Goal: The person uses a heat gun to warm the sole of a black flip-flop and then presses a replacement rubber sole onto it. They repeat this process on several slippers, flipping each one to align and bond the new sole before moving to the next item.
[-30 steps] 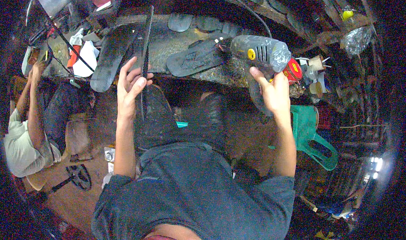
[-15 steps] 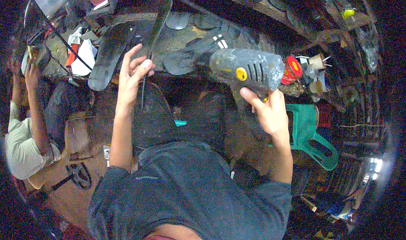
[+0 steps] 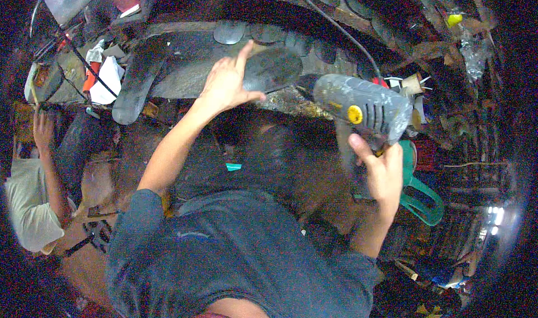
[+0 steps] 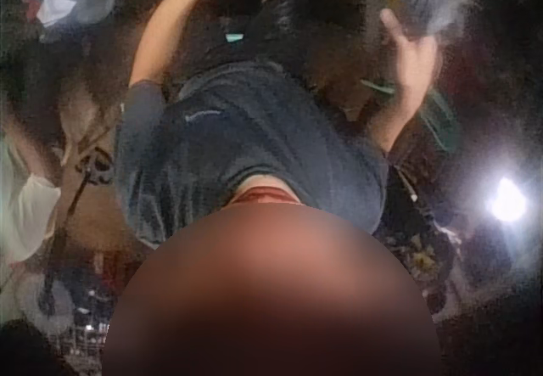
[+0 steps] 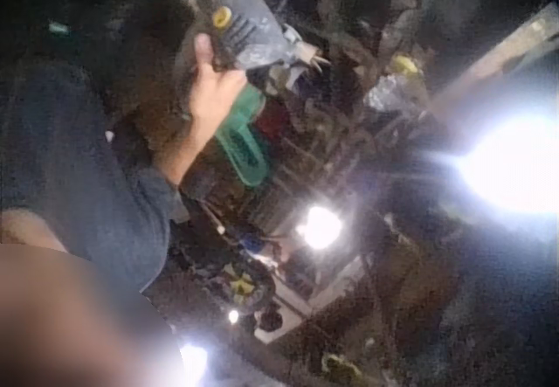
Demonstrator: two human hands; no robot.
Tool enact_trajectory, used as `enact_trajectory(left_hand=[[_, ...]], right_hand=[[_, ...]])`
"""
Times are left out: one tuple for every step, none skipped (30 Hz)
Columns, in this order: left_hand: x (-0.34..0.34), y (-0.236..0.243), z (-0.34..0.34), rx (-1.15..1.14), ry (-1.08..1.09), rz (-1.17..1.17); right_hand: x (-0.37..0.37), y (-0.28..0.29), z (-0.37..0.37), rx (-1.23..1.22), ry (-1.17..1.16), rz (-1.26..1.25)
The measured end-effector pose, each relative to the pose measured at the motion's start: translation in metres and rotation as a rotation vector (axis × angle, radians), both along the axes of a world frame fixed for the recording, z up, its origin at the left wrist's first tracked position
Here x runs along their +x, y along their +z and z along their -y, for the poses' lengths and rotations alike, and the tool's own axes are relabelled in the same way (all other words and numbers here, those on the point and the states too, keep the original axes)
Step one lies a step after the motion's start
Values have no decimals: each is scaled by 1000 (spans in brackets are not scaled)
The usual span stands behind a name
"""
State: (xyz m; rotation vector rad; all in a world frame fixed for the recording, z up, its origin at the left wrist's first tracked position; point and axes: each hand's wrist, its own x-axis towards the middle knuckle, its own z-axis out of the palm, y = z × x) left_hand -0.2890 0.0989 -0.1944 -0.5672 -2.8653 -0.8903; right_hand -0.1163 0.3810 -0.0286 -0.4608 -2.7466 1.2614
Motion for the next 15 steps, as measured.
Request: enact_trajectory(left_hand=[[2,-9,-1,-72,-50,-6],[5,-17,0,-29,-41,-108],[9,-25,3,-28,-26,-160],[13,-31,5,-75,-1,-172],[16,-36,8,-48,23,-152],[18,-38,10,-67,58,-93],[20,-39,12,-65,95,-86],[20,-38,14,-72,93,-1],[20,-35,14,-59,87,38],[20,-31,14,-47,89,71],[21,-26,15,-24,75,52],[23,-20,15,0,73,11],[26,-14,17,-1,74,6],[31,-9,21,39,78,-29],[37,-5,27,65,91,-69]], right_hand=[[-1,-6,3,-5,10,-62],[-2,-12,5,-39,43,-76],[-5,-17,7,-88,69,-67],[-10,-21,7,-87,67,0],[-16,-26,9,-95,91,-24],[-22,-32,11,-99,98,-29],[-27,-38,15,-104,112,-40],[-30,-46,21,-51,102,-88],[-31,-47,22,-65,128,-83],[-32,-47,22,-81,156,-77],[-32,-48,23,-98,164,-59],[-30,-47,22,-161,156,-49],[-26,-47,21,-261,171,-132],[-22,-46,19,-193,122,-142],[-18,-45,15,-135,73,-143]])
